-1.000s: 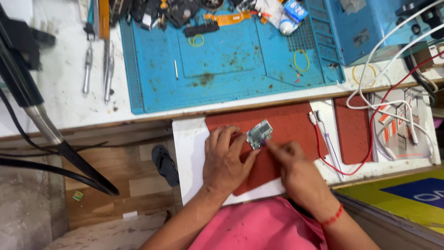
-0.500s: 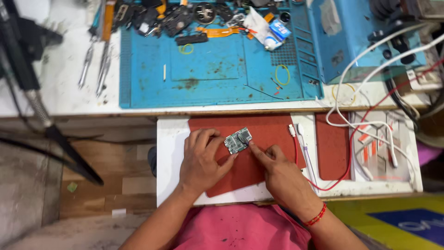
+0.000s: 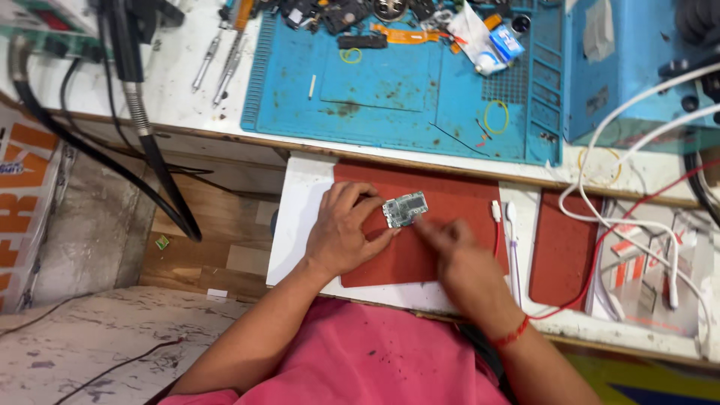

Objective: The person cleans a small circuit board with a toothbrush, then uses a hot air gun to heat the board's components. The person holds the board steady while directing hot air across its surface.

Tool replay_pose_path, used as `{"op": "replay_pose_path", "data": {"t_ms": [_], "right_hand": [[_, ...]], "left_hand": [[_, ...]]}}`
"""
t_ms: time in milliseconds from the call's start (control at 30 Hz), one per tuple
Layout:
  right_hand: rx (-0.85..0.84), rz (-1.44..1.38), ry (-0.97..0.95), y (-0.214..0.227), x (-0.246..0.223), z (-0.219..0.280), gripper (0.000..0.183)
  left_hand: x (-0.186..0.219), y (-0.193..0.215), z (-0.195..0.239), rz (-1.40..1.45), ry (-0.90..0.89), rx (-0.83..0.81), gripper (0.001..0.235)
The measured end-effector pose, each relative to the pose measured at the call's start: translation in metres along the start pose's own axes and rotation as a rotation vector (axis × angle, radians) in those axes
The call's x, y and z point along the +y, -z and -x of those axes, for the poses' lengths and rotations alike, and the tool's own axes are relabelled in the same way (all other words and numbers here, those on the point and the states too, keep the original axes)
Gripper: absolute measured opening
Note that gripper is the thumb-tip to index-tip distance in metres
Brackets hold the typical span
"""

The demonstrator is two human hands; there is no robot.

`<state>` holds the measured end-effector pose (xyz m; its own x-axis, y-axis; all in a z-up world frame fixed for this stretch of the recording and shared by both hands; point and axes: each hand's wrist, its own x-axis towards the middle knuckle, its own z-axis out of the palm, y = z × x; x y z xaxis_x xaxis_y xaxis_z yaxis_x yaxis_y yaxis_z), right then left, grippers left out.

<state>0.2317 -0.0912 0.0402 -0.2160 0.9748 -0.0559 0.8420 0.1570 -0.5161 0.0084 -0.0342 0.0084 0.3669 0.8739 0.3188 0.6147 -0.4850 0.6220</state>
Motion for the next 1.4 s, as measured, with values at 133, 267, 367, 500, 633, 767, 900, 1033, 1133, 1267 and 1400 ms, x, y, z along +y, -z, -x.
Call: {"op": "replay_pose_path", "data": {"t_ms": [133,267,367,500,633,767,900,1033,1133,1267,1400], "right_hand": [[-0.165,0.072,-0.195,0.009,-0.002,-0.013,0.065],[-0.21,-0.003,-0.124,0.013,-0.007,0.003,0.072],[-0.208,0.052,-0.158,0.02,-0.009,0.008,0.072],[-0.117,0.046,-0.108,-0.008,-0.016,-0.015,0.068],[-0.134,0.092,-0.095,-0.006,-0.016,-0.013,0.068],[-0.119,0.072,-0.148,-0.001,-0.014,0.002,0.068],[-0.33,0.201,-0.053,0.003,-0.016,-0.024,0.076],[-0.253,0.14,-0.037,0.019,0.005,-0.035,0.059],[-0.241,0.061,0.05,0.02,0.012,-0.026,0.067],[-0.184,0.003,0.015,0.02,0.027,-0.015,0.067],[-0.154,-0.037,0.013,0.019,0.033,-0.012,0.063]], "left_hand": [[0.001,0.003,-0.007,-0.008,-0.001,-0.021,0.046],[-0.001,0.003,-0.002,0.044,0.02,-0.03,0.049],[-0.002,0.003,-0.006,0.09,0.031,-0.024,0.055],[-0.006,0.004,-0.002,0.106,0.045,-0.063,0.056],[-0.006,0.005,-0.005,0.115,0.048,-0.021,0.057],[-0.004,0.003,0.004,0.142,0.073,-0.029,0.057],[0.001,0.006,-0.003,0.045,0.037,0.0,0.057],[0.005,-0.002,0.002,-0.049,0.041,0.012,0.054],[0.004,0.001,-0.003,-0.068,0.054,-0.023,0.049],[0.009,0.0,-0.011,-0.147,0.038,-0.061,0.052],[0.01,0.0,-0.013,-0.15,0.106,-0.11,0.048]]}}
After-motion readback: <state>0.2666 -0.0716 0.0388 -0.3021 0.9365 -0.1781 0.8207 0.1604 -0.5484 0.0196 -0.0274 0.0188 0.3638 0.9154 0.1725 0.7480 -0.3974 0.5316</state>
